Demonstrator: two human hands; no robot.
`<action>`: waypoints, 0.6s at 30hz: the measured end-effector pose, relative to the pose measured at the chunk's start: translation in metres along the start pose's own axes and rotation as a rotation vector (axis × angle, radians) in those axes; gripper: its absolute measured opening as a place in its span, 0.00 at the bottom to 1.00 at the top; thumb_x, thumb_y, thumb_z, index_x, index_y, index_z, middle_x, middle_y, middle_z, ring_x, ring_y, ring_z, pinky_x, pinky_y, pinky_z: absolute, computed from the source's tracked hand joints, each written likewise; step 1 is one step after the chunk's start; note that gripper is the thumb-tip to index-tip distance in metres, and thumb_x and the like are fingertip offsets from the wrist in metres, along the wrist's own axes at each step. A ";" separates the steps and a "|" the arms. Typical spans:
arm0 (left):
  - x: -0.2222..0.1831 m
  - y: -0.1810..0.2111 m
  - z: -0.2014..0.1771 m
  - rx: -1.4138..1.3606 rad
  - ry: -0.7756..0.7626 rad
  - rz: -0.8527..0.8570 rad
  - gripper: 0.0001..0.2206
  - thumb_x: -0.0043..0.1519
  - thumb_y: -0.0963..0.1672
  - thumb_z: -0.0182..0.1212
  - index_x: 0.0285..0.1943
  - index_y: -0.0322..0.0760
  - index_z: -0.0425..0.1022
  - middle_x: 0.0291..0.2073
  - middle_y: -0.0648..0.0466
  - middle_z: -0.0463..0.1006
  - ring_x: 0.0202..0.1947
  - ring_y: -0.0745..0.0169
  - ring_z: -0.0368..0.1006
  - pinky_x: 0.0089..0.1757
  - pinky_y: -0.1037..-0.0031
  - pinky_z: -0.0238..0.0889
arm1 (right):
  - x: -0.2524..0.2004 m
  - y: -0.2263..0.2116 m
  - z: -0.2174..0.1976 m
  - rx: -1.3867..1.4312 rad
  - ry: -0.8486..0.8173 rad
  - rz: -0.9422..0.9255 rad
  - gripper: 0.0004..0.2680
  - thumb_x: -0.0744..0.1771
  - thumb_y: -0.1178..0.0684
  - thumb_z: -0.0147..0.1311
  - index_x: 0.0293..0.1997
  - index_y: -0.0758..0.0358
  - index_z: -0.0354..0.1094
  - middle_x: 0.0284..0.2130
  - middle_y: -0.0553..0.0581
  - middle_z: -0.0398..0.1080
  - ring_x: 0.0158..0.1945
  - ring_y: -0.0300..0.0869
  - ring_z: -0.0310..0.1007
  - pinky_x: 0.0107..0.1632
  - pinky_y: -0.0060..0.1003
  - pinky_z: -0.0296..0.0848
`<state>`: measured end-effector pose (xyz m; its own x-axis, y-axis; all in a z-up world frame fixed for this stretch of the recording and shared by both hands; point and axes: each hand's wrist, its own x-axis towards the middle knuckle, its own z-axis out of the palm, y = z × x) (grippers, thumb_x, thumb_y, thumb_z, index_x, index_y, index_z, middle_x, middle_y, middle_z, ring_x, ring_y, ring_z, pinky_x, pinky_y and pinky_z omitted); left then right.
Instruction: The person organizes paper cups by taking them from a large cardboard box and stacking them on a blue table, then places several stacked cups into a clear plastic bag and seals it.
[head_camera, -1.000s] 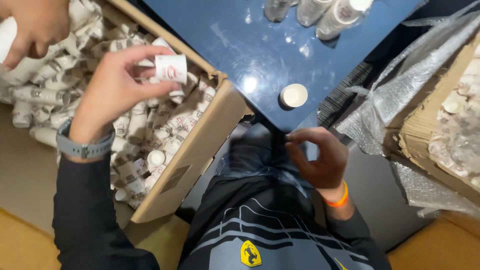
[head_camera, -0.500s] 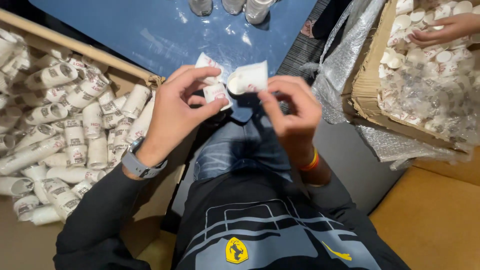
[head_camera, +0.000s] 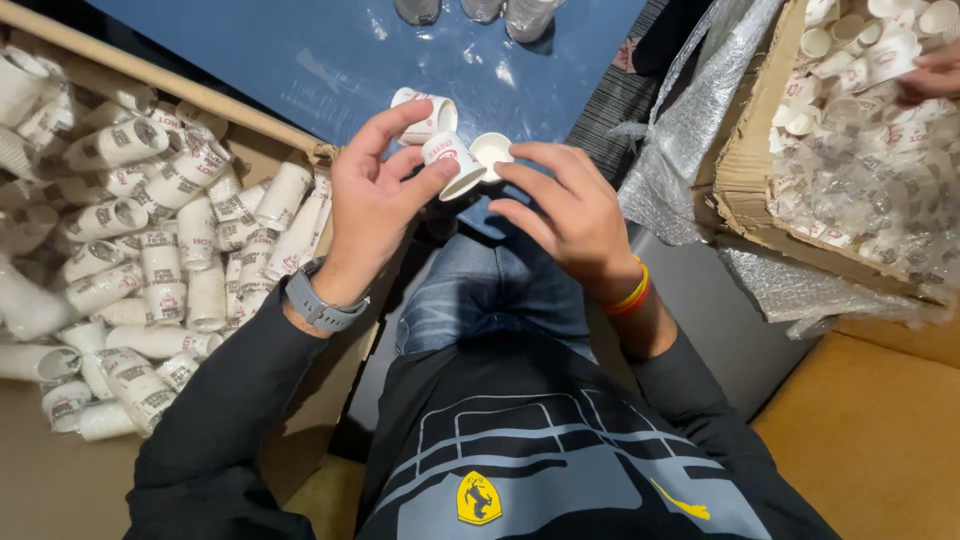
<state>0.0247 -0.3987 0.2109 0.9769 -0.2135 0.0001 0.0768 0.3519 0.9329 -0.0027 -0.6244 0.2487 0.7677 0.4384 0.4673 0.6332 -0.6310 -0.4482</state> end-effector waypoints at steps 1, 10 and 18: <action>0.000 0.001 0.002 -0.048 -0.011 -0.025 0.24 0.64 0.33 0.66 0.69 0.22 0.64 0.62 0.44 0.71 0.58 0.59 0.75 0.59 0.70 0.73 | -0.004 0.000 0.002 0.157 0.054 0.136 0.14 0.64 0.56 0.71 0.52 0.66 0.72 0.50 0.60 0.72 0.50 0.48 0.74 0.48 0.39 0.74; -0.006 0.002 0.012 -0.074 0.016 -0.079 0.17 0.69 0.38 0.60 0.66 0.24 0.69 0.57 0.47 0.74 0.55 0.63 0.75 0.56 0.72 0.74 | 0.001 -0.023 0.022 0.254 0.195 0.234 0.18 0.63 0.60 0.72 0.58 0.64 0.69 0.58 0.63 0.70 0.56 0.48 0.76 0.56 0.37 0.78; -0.009 0.037 0.023 0.511 0.170 0.290 0.14 0.67 0.43 0.61 0.58 0.33 0.65 0.46 0.55 0.78 0.47 0.69 0.76 0.47 0.76 0.69 | 0.008 -0.005 0.002 0.167 0.083 0.264 0.18 0.63 0.61 0.64 0.58 0.63 0.69 0.53 0.62 0.70 0.56 0.54 0.74 0.58 0.43 0.74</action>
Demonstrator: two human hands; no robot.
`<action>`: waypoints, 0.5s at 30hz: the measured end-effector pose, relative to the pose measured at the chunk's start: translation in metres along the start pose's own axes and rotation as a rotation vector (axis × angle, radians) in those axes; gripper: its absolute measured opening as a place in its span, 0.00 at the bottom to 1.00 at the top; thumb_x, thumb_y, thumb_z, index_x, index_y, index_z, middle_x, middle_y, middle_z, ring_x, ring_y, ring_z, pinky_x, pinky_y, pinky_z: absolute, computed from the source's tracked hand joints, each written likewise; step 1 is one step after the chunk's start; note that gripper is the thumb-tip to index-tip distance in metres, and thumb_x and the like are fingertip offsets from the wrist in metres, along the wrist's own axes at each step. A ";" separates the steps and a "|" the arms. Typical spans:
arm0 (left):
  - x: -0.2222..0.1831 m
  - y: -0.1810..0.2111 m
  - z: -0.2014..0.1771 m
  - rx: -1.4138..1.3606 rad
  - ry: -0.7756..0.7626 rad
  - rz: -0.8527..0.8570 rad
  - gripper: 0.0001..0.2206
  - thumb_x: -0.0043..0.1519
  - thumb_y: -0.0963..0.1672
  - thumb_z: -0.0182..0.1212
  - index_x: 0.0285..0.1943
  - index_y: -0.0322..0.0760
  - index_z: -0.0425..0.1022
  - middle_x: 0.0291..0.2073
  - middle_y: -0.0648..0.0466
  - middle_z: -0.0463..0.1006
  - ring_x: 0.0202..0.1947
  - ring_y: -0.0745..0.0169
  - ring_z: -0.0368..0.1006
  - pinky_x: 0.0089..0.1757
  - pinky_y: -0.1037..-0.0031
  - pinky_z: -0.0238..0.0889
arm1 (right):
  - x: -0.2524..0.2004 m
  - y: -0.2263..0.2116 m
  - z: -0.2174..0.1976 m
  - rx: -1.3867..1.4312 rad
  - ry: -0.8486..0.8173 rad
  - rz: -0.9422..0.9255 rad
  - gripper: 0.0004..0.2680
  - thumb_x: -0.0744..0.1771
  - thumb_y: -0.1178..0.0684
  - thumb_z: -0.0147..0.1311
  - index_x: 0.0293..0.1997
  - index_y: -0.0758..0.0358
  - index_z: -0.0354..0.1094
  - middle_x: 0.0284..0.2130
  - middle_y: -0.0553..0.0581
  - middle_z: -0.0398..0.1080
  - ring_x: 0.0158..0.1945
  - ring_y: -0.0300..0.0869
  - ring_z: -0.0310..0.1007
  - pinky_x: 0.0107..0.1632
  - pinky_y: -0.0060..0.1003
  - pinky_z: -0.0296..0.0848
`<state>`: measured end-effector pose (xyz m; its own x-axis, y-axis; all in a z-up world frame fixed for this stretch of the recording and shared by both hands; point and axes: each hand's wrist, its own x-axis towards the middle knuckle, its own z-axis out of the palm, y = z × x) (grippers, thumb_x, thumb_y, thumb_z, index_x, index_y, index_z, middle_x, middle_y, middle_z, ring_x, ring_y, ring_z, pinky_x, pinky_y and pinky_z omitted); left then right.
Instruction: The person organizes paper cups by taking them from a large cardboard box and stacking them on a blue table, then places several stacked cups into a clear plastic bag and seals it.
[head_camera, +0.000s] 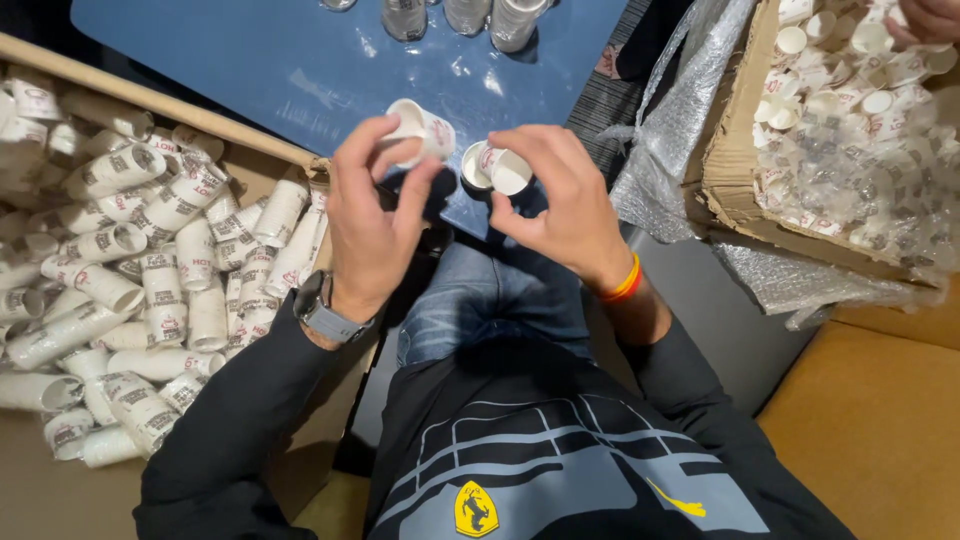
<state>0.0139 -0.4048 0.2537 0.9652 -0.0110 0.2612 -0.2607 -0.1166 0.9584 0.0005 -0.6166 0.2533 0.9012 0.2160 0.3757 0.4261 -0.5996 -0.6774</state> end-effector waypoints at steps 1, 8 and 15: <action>-0.002 -0.004 -0.001 0.209 -0.051 0.179 0.14 0.67 0.43 0.66 0.56 0.32 0.69 0.47 0.51 0.78 0.48 0.59 0.75 0.48 0.69 0.67 | 0.000 0.001 0.001 -0.025 -0.039 -0.006 0.18 0.62 0.60 0.64 0.59 0.64 0.69 0.51 0.61 0.71 0.54 0.54 0.72 0.58 0.43 0.73; -0.003 -0.001 0.000 0.511 -0.219 0.467 0.10 0.63 0.41 0.71 0.51 0.40 0.76 0.42 0.57 0.81 0.49 0.54 0.73 0.46 0.62 0.60 | -0.002 0.012 0.019 -0.040 -0.106 -0.049 0.25 0.63 0.55 0.68 0.67 0.69 0.63 0.53 0.65 0.66 0.54 0.56 0.67 0.56 0.44 0.70; -0.001 -0.021 0.018 0.646 -0.439 0.408 0.05 0.64 0.44 0.66 0.45 0.40 0.78 0.35 0.54 0.78 0.36 0.48 0.68 0.40 0.62 0.63 | -0.027 0.044 0.055 0.207 -0.079 0.242 0.22 0.62 0.58 0.67 0.63 0.65 0.65 0.49 0.57 0.70 0.39 0.42 0.72 0.44 0.34 0.74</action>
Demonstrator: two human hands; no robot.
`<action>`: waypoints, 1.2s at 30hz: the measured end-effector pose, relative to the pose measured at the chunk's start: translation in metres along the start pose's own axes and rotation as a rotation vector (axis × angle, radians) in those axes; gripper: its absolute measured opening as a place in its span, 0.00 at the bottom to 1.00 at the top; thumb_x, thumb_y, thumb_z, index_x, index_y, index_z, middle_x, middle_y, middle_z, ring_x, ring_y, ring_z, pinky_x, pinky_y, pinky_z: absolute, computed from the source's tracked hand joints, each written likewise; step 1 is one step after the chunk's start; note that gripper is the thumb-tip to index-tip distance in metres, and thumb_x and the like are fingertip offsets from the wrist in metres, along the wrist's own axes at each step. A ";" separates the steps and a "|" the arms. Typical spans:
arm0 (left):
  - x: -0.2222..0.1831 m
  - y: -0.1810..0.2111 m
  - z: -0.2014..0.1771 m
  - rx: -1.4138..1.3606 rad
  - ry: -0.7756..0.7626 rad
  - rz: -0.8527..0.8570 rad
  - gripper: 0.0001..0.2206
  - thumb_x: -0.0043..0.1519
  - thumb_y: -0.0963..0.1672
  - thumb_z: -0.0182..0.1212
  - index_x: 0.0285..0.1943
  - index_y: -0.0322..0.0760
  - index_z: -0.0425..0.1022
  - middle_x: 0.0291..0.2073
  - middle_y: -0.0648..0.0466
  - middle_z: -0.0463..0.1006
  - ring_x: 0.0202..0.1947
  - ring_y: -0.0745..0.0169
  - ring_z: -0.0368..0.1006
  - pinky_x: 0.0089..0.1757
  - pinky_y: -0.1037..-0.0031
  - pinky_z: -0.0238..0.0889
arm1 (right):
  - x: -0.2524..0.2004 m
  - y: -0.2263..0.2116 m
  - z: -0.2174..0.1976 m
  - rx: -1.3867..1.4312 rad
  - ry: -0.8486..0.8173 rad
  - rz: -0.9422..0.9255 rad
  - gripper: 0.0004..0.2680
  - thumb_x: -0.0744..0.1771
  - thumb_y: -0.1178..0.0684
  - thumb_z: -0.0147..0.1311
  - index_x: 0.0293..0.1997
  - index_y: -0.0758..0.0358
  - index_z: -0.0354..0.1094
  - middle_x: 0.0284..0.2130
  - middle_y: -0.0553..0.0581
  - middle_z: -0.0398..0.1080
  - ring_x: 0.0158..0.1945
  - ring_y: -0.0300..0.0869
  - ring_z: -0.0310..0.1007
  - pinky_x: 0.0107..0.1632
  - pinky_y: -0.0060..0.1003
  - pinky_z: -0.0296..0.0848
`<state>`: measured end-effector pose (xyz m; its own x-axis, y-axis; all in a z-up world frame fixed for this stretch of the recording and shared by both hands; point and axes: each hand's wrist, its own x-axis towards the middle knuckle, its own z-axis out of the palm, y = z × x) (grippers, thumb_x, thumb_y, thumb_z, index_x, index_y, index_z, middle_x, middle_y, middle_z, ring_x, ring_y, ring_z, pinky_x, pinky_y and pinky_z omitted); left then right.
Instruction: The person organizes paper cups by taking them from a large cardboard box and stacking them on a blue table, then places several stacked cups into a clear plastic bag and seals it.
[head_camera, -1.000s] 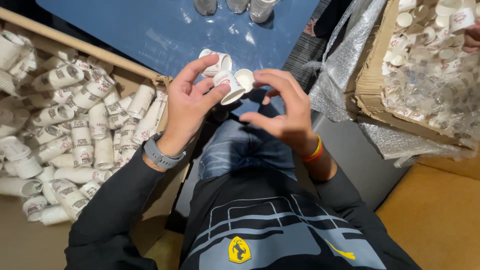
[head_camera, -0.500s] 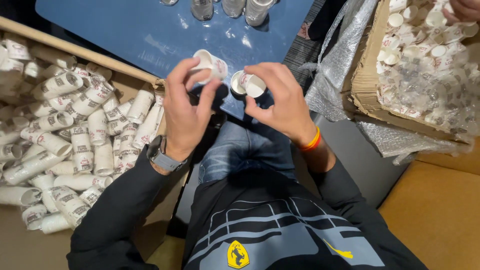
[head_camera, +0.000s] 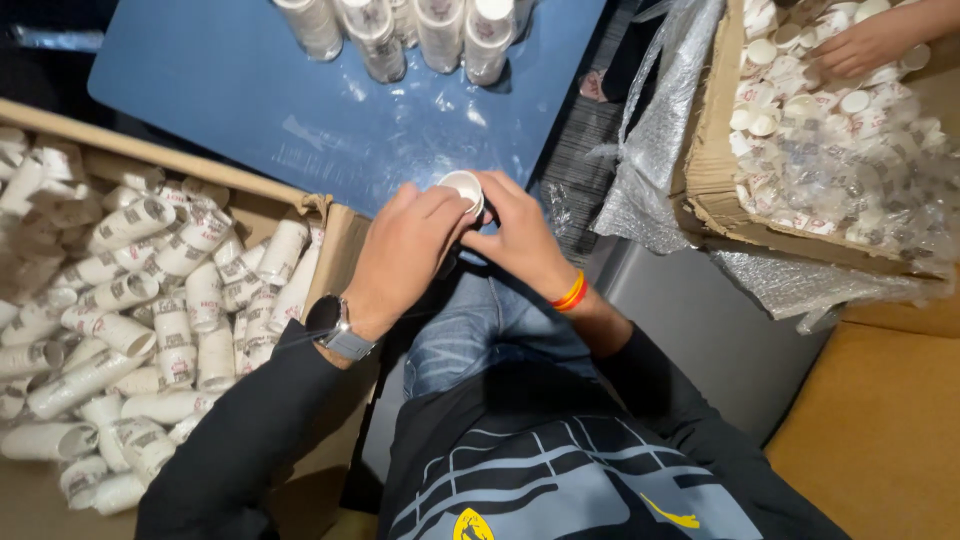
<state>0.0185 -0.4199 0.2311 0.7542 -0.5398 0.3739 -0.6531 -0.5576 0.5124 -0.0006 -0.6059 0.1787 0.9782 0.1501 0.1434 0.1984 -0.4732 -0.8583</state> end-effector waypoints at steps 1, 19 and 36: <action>0.000 -0.002 0.003 -0.010 -0.037 0.024 0.06 0.64 0.43 0.64 0.46 0.38 0.77 0.39 0.53 0.78 0.37 0.47 0.68 0.40 0.62 0.64 | -0.002 0.008 0.005 0.040 0.043 -0.024 0.21 0.62 0.58 0.67 0.61 0.65 0.67 0.48 0.56 0.71 0.38 0.40 0.71 0.43 0.32 0.74; -0.076 -0.051 -0.125 0.487 0.024 -0.249 0.09 0.69 0.44 0.64 0.54 0.38 0.80 0.51 0.48 0.77 0.48 0.48 0.72 0.50 0.62 0.67 | -0.010 0.024 0.023 0.087 0.202 -0.105 0.20 0.62 0.53 0.71 0.58 0.65 0.70 0.49 0.56 0.73 0.45 0.39 0.75 0.41 0.30 0.75; -0.189 -0.222 -0.006 0.497 -0.413 -0.708 0.31 0.52 0.47 0.70 0.68 0.43 0.70 0.68 0.37 0.61 0.67 0.34 0.56 0.60 0.52 0.56 | -0.096 0.035 0.001 -0.010 0.335 0.069 0.28 0.58 0.55 0.74 0.63 0.63 0.63 0.59 0.61 0.65 0.48 0.42 0.72 0.44 0.31 0.76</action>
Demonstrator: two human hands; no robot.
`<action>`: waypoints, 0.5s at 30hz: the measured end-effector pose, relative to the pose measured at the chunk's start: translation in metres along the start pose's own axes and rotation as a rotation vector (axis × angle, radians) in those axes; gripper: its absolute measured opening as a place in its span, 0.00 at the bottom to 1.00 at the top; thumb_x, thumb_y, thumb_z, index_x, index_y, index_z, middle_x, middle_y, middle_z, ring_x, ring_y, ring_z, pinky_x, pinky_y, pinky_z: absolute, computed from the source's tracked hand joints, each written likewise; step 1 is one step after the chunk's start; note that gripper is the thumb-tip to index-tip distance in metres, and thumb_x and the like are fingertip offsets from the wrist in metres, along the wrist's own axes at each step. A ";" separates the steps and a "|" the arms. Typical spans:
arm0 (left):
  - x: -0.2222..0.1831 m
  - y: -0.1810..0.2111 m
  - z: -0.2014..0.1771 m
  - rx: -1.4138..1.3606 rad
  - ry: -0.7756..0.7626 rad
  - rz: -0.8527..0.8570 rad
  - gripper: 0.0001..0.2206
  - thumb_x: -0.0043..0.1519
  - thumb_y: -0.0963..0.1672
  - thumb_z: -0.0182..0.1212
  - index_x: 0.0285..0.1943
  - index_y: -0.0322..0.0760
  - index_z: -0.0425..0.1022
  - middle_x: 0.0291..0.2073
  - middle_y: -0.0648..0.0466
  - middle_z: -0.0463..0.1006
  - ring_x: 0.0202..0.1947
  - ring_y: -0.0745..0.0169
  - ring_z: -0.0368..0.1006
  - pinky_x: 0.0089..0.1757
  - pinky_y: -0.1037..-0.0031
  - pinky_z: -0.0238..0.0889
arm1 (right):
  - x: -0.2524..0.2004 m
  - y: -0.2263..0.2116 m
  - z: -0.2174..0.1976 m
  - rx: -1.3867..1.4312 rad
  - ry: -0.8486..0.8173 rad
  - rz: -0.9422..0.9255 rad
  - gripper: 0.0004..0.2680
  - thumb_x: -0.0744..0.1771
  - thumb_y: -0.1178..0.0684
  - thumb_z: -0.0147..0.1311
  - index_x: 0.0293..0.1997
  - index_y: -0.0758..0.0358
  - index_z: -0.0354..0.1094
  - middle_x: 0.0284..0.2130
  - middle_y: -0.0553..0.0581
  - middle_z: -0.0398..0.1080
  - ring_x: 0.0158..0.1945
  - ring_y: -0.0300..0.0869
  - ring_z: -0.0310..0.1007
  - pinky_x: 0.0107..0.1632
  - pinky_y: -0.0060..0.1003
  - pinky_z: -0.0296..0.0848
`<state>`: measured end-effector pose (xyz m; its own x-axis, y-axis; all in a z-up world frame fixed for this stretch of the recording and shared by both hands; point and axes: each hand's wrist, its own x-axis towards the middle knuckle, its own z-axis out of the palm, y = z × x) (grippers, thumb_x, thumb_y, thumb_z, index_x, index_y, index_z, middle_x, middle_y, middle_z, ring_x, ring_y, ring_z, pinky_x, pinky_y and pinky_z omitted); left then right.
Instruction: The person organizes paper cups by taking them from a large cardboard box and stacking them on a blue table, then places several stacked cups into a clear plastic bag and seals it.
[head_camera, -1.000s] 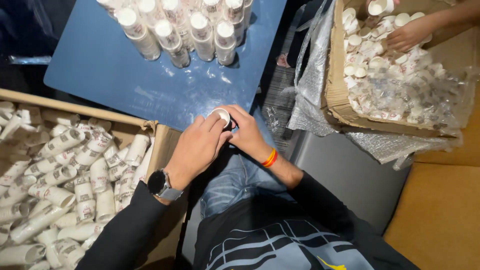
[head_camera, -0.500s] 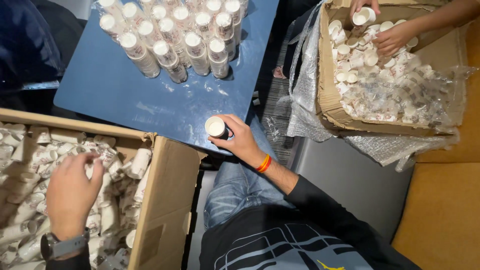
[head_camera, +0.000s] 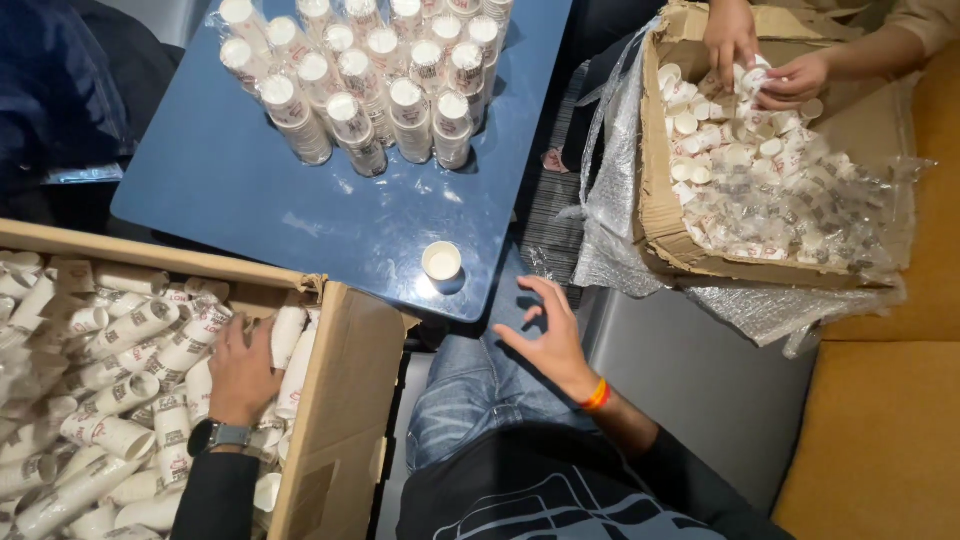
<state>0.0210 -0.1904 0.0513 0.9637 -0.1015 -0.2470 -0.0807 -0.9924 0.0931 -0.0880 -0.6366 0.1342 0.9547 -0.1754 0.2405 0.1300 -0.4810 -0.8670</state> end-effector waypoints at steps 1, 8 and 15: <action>0.012 -0.016 0.019 -0.082 -0.052 0.087 0.35 0.49 0.46 0.71 0.70 0.42 0.67 0.69 0.37 0.59 0.68 0.33 0.54 0.61 0.51 0.53 | -0.005 0.002 -0.005 -0.018 0.011 0.042 0.26 0.59 0.56 0.73 0.61 0.63 0.64 0.59 0.61 0.65 0.47 0.41 0.72 0.43 0.31 0.76; 0.059 -0.100 0.053 -0.732 -0.220 -0.147 0.24 0.59 0.47 0.55 0.67 0.43 0.73 0.65 0.43 0.76 0.62 0.44 0.75 0.61 0.59 0.68 | -0.013 -0.004 -0.026 -0.076 0.049 0.038 0.21 0.60 0.59 0.70 0.58 0.64 0.66 0.57 0.60 0.67 0.45 0.41 0.72 0.42 0.30 0.74; 0.053 -0.035 0.047 -0.049 0.172 -0.172 0.23 0.65 0.49 0.61 0.66 0.35 0.73 0.65 0.35 0.67 0.62 0.32 0.66 0.56 0.47 0.65 | -0.014 -0.008 -0.017 -0.075 0.036 0.012 0.19 0.61 0.59 0.69 0.55 0.64 0.67 0.55 0.59 0.68 0.46 0.40 0.73 0.41 0.29 0.74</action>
<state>0.0629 -0.1644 -0.0099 0.9917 0.0862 -0.0958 0.0968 -0.9890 0.1118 -0.1072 -0.6447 0.1445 0.9455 -0.2115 0.2474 0.0975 -0.5413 -0.8351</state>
